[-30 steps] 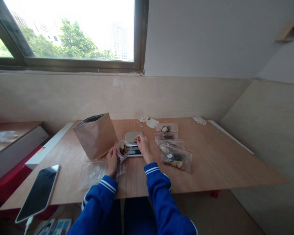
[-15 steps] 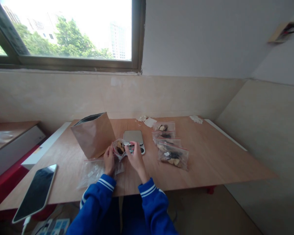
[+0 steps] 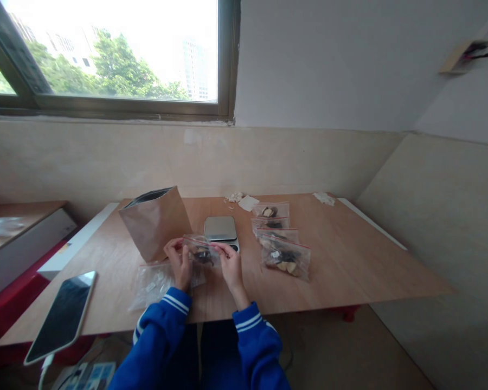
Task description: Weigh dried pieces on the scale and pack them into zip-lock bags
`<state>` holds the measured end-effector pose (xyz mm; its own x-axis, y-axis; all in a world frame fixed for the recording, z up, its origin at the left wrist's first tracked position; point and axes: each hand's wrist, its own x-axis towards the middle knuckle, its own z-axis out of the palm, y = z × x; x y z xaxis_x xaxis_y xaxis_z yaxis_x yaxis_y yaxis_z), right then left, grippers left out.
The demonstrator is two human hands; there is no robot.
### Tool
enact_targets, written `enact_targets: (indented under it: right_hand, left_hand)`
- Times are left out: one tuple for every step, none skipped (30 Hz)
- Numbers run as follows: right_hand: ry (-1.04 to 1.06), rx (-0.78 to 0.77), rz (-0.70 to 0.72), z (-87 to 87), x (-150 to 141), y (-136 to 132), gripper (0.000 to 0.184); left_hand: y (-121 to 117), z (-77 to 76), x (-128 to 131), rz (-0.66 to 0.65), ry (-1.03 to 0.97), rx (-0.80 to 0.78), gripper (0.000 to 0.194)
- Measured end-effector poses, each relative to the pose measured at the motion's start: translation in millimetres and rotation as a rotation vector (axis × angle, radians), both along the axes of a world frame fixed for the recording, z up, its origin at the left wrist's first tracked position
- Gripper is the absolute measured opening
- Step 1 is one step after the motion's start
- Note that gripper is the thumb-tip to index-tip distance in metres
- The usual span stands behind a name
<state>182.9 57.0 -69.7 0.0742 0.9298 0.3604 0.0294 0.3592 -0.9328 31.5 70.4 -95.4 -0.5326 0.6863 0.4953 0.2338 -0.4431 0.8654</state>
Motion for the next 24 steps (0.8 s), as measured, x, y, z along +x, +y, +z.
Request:
enact_targets:
  right_hand:
    - [-0.009, 0.011, -0.006, 0.5, 4.5, -0.7, 0.028]
    - [-0.018, 0.021, -0.004, 0.7, 8.3, -1.3, 0.028]
    - [-0.018, 0.028, -0.001, 0.5, 11.4, -1.7, 0.028]
    - [-0.006, 0.033, -0.006, -0.1, 13.9, -1.8, 0.028]
    - [0.012, 0.035, -0.021, -1.1, 15.8, -1.5, 0.029]
    - [0.033, 0.036, -0.049, -2.7, 17.3, -0.9, 0.03]
    - [0.055, 0.033, -0.087, -5.1, 18.5, 0.2, 0.031]
    - [0.073, 0.027, -0.13, -8.1, 19.6, 1.5, 0.032]
    - [0.085, 0.017, -0.171, -11.7, 20.7, 3.0, 0.034]
    - [0.09, 0.005, -0.205, -15.5, 22.0, 4.7, 0.036]
    - [0.088, -0.006, -0.228, -19.2, 23.5, 6.3, 0.037]
    - [0.079, -0.015, -0.238, -22.4, 25.1, 7.7, 0.038]
    - [0.065, -0.021, -0.238, -24.8, 26.9, 9.0, 0.039]
    - [0.05, -0.023, -0.232, -26.0, 28.5, 10.0, 0.039]
    - [0.034, -0.019, -0.223, -26.1, 30.0, 10.8, 0.039]
    - [0.017, -0.011, -0.216, -25.1, 31.1, 11.2, 0.038]
    - [-0.001, -0.002, -0.207, -23.2, 31.8, 11.4, 0.037]
    - [-0.019, 0.006, -0.192, -20.8, 32.0, 11.4, 0.037]
    - [-0.039, 0.014, -0.173, -18.1, 32.0, 11.2, 0.036]
    - [-0.057, 0.02, -0.155, -15.6, 31.9, 10.9, 0.035]
    - [-0.07, 0.024, -0.149, -13.4, 32.0, 10.5, 0.035]
    - [-0.076, 0.029, -0.168, -11.9, 32.6, 10.2, 0.035]
    - [-0.081, 0.038, -0.212, -11.1, 34.0, 10.0, 0.035]
    - [-0.091, 0.049, -0.272, -11.3, 36.1, 9.9, 0.035]
  left_hand:
    - [1.9, 1.2, 0.1, -0.009, -0.05, -0.036, 0.043]
    - [3.4, 2.7, 0.7, -0.074, -0.101, -0.082, 0.045]
    - [4.5, 4.4, 1.7, -0.179, -0.143, -0.131, 0.045]
    - [5.4, 5.9, 3.2, -0.297, -0.17, -0.176, 0.044]
    - [6.1, 7.4, 5.1, -0.404, -0.183, -0.212, 0.044]
    - [6.8, 8.5, 7.2, -0.474, -0.184, -0.235, 0.044]
    - [7.5, 9.2, 9.4, -0.498, -0.177, -0.245, 0.044]
    - [8.4, 9.7, 11.3, -0.485, -0.168, -0.243, 0.043]
    - [9.3, 10.0, 12.7, -0.453, -0.154, -0.234, 0.043]
    - [10.2, 10.2, 13.3, -0.421, -0.138, -0.224, 0.043]
    - [10.9, 10.6, 13.0, -0.395, -0.12, -0.214, 0.043]
    - [11.2, 11.5, 11.9, -0.377, -0.101, -0.208, 0.043]
    - [11.1, 13.1, 10.1, -0.364, -0.085, -0.208, 0.043]
    - [10.4, 15.7, 7.8, -0.353, -0.07, -0.211, 0.043]
    - [9.0, 19.4, 5.5, -0.349, -0.054, -0.218, 0.043]
    - [7.2, 24.3, 3.7, -0.365, -0.032, -0.221, 0.042]
    - [4.8, 30.1, 2.6, -0.403, -0.002, -0.218, 0.04]
    - [2.3, 36.7, 2.5, -0.465, 0.037, -0.207, 0.037]
    - [-0.3, 43.4, 3.4, -0.549, 0.087, -0.189, 0.034]
    - [-2.7, 49.8, 5.1, -0.623, 0.136, -0.169, 0.031]
    - [-4.6, 55.1, 7.4, -0.672, 0.178, -0.157, 0.03]
    - [-6.0, 59.1, 9.6, -0.669, 0.2, -0.149, 0.029]
    - [-6.6, 61.3, 11.4, -0.618, 0.202, -0.149, 0.028]
    - [-6.5, 61.6, 12.5, -0.543, 0.194, -0.155, 0.03]
